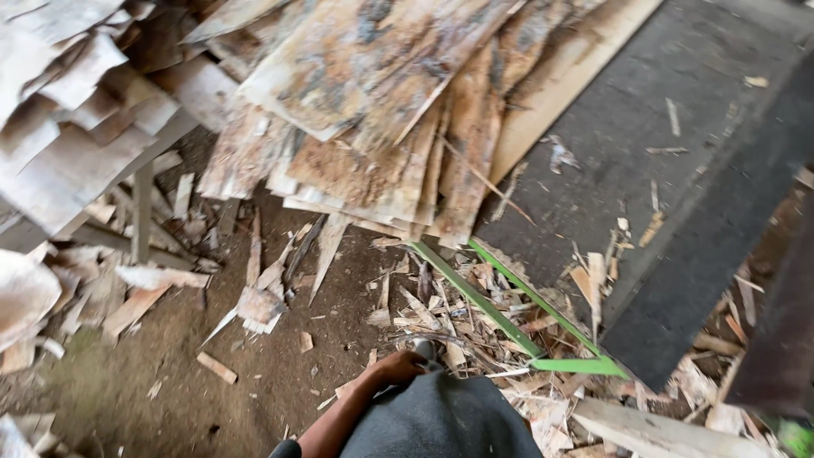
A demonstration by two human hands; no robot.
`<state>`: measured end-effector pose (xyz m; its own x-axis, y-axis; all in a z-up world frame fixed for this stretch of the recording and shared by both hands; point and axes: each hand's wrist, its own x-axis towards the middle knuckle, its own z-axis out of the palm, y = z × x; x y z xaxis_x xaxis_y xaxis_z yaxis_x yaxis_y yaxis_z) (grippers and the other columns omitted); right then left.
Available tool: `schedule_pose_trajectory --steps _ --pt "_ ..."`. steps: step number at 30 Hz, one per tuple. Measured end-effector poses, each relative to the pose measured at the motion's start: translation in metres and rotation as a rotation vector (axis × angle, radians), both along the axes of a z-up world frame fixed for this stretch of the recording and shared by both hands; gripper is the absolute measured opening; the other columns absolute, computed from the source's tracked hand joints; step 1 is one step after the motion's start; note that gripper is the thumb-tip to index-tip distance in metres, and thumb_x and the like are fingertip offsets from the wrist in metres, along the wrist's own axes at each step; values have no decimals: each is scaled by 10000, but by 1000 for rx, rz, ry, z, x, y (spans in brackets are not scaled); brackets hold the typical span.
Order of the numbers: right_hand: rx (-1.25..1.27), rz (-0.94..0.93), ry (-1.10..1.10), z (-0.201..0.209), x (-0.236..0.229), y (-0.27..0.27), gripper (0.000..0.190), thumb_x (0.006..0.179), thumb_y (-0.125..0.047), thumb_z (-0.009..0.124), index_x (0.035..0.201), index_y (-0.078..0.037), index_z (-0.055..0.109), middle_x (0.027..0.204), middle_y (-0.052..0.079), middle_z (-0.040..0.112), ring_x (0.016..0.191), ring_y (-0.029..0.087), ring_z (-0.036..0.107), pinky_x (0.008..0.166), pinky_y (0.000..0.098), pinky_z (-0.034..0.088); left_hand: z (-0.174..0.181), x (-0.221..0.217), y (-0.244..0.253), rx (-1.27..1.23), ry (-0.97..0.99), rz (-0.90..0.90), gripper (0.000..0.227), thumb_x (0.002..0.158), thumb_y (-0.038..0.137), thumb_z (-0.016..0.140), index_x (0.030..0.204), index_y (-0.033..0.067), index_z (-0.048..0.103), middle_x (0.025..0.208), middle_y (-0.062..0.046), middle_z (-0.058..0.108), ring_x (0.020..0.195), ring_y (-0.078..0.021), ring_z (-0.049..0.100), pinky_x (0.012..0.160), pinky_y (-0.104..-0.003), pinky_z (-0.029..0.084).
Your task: Trim and cut pieces of bark into smaller sections using a manual guillotine-style cutter.
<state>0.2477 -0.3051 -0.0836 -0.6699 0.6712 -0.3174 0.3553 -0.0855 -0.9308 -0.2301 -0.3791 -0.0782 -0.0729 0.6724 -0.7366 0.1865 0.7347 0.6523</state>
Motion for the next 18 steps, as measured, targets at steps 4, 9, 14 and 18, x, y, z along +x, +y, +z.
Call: schedule_pose_trajectory --steps 4,9,14,18 --pt "-26 77 -31 -35 -24 21 453 921 -98 709 1323 -2 524 1124 167 714 938 239 714 748 346 603 2 -32 -1 289 -99 4 434 1008 310 690 1393 112 654 1273 -106 717 1030 -187 686 904 -353 568" --pt "-36 83 -64 -81 -78 63 461 910 -86 715 1320 -4 520 1111 164 718 935 231 729 736 332 619 96 -136 33 168 -271 609 483 1018 312 605 1457 114 570 1253 -126 733 968 -273 697 860 -429 611" --pt "-36 33 -60 -206 -186 159 470 899 -74 721 1316 -7 515 1097 160 722 931 224 744 725 318 636 107 -288 86 598 -341 1063 565 986 261 654 1460 -25 537 1198 -281 725 1008 -306 738 859 -409 656" --pt "-120 -277 -415 42 -465 158 509 936 -255 690 1416 -108 607 1032 162 796 821 217 762 666 325 606 93 -425 140 768 -313 1198 618 962 281 666 1464 -36 496 1378 -232 615 1186 -319 679 991 -441 593"
